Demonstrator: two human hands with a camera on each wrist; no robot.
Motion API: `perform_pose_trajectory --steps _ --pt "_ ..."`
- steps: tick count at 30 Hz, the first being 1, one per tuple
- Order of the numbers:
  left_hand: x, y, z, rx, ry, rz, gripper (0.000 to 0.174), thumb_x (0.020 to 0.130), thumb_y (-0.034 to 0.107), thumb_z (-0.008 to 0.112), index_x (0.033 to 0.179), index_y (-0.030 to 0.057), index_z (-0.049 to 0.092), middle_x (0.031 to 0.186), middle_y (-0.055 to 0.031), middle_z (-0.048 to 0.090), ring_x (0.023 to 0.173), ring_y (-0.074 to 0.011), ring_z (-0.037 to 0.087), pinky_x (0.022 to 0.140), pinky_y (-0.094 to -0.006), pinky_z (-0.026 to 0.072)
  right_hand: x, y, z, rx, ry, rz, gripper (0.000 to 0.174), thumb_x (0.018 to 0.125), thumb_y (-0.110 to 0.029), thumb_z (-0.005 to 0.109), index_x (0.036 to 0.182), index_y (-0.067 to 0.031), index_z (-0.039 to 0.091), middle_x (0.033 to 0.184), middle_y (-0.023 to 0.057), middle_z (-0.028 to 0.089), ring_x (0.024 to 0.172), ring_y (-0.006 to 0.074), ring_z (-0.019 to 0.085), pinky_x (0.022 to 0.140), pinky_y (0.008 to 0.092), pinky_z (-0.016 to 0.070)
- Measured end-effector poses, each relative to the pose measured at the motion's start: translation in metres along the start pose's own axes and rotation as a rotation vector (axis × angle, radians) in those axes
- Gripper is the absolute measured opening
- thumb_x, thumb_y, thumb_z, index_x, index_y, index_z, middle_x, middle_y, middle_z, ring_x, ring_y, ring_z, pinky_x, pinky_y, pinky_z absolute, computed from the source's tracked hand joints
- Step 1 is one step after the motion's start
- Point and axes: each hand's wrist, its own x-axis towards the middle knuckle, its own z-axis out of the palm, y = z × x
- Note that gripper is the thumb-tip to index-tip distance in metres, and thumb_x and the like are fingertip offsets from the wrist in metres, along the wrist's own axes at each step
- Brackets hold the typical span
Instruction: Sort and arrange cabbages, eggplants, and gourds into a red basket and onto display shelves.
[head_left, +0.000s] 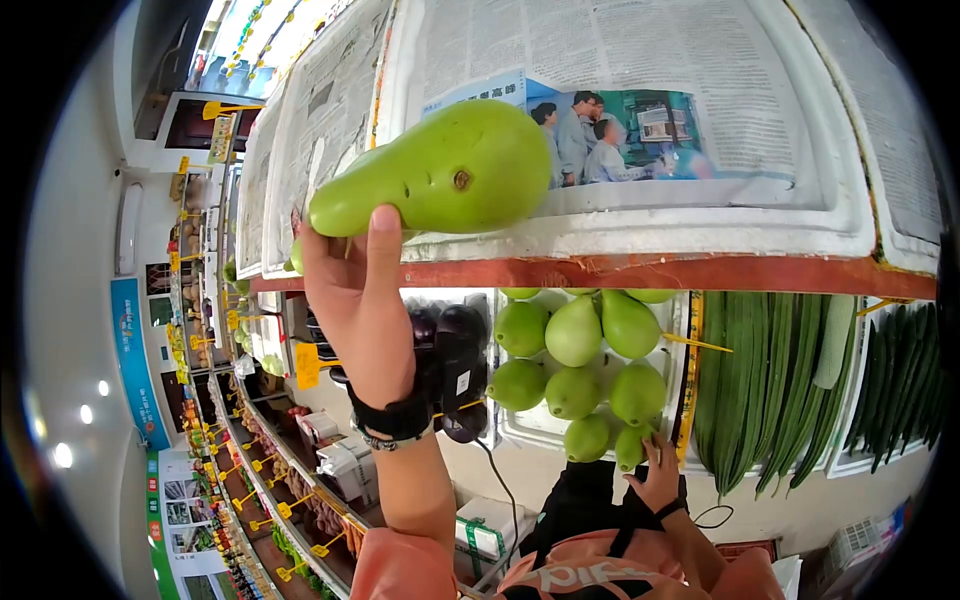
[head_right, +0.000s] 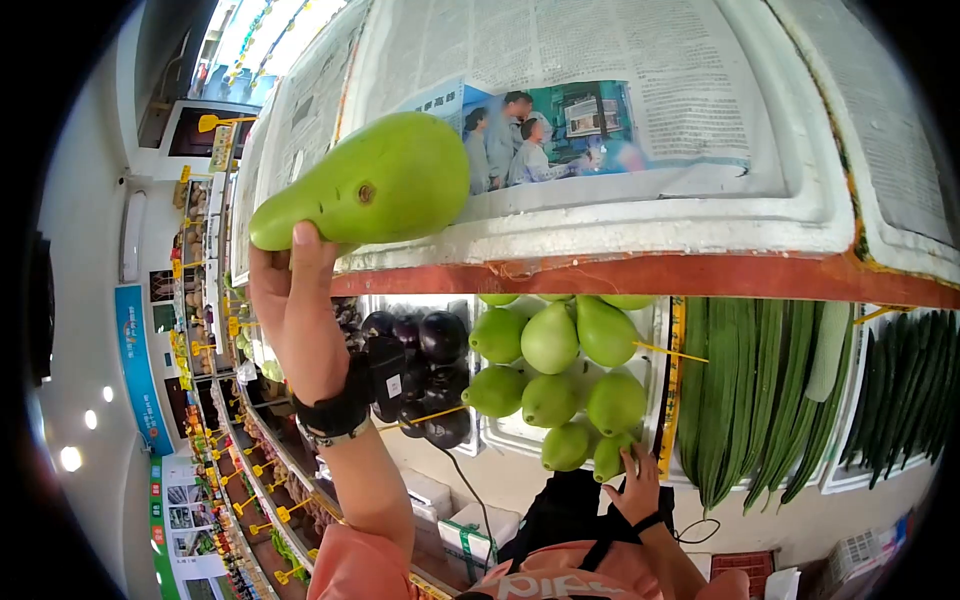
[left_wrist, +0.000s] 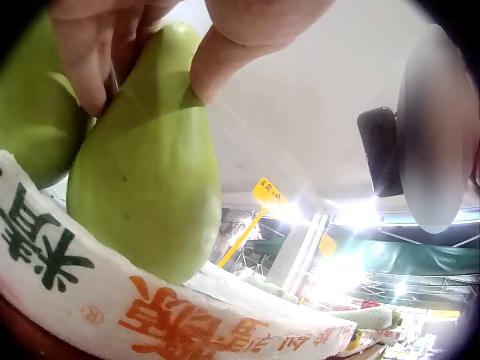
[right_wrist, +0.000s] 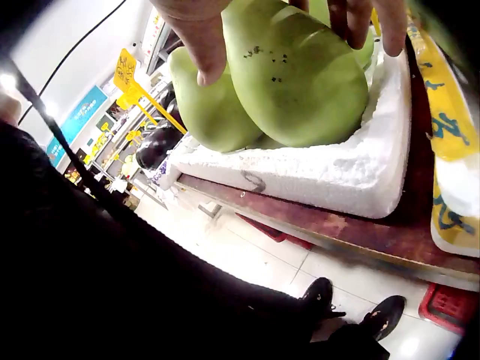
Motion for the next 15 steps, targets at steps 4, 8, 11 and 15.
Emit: perform_pose_trajectory --steps 4,8,11,15 --pt "-0.002 0.001 -0.002 0.002 0.002 -0.013 0.037 0.102 0.019 0.060 0.130 -0.0032 0.051 0.124 -0.0113 0.058 0.115 -0.0190 0.058 0.101 -0.0365 0.0475 0.016 -0.003 0.006 0.056 0.021 -0.014 0.094 0.067 -0.030 0.088 0.146 -0.0125 0.041 0.145 0.0214 0.041 0.132 0.0447 0.040 0.109 0.0555 0.0361" --pt "-0.006 0.006 -0.001 -0.121 0.007 -0.078 0.038 0.098 0.009 0.064 0.131 -0.0007 0.050 0.125 -0.0095 0.058 0.115 -0.0158 0.053 0.101 -0.0322 0.0428 0.025 -0.004 0.020 0.026 0.057 0.003 0.092 0.065 -0.023 0.088 0.145 -0.0162 0.041 0.146 0.0208 0.039 0.131 0.0449 0.041 0.108 0.0550 0.0388" --pt "-0.010 -0.003 -0.006 -0.156 -0.029 -0.059 0.044 0.097 0.007 0.063 0.137 0.0007 0.045 0.131 -0.0109 0.055 0.121 -0.0197 0.053 0.104 -0.0377 0.0434 0.029 -0.009 0.021 0.022 0.063 0.010 0.091 0.064 -0.019 0.088 0.142 -0.0167 0.043 0.145 0.0206 0.041 0.132 0.0447 0.041 0.109 0.0548 0.0390" --pt "-0.018 -0.017 -0.006 -0.206 0.000 -0.020 0.048 0.097 0.008 0.063 0.140 0.0044 0.042 0.133 -0.0098 0.055 0.122 -0.0219 0.054 0.104 -0.0414 0.0451 0.027 -0.006 0.027 0.010 0.099 -0.004 0.082 0.064 -0.019 0.086 0.137 -0.0154 0.048 0.146 0.0192 0.041 0.133 0.0438 0.040 0.110 0.0534 0.0389"
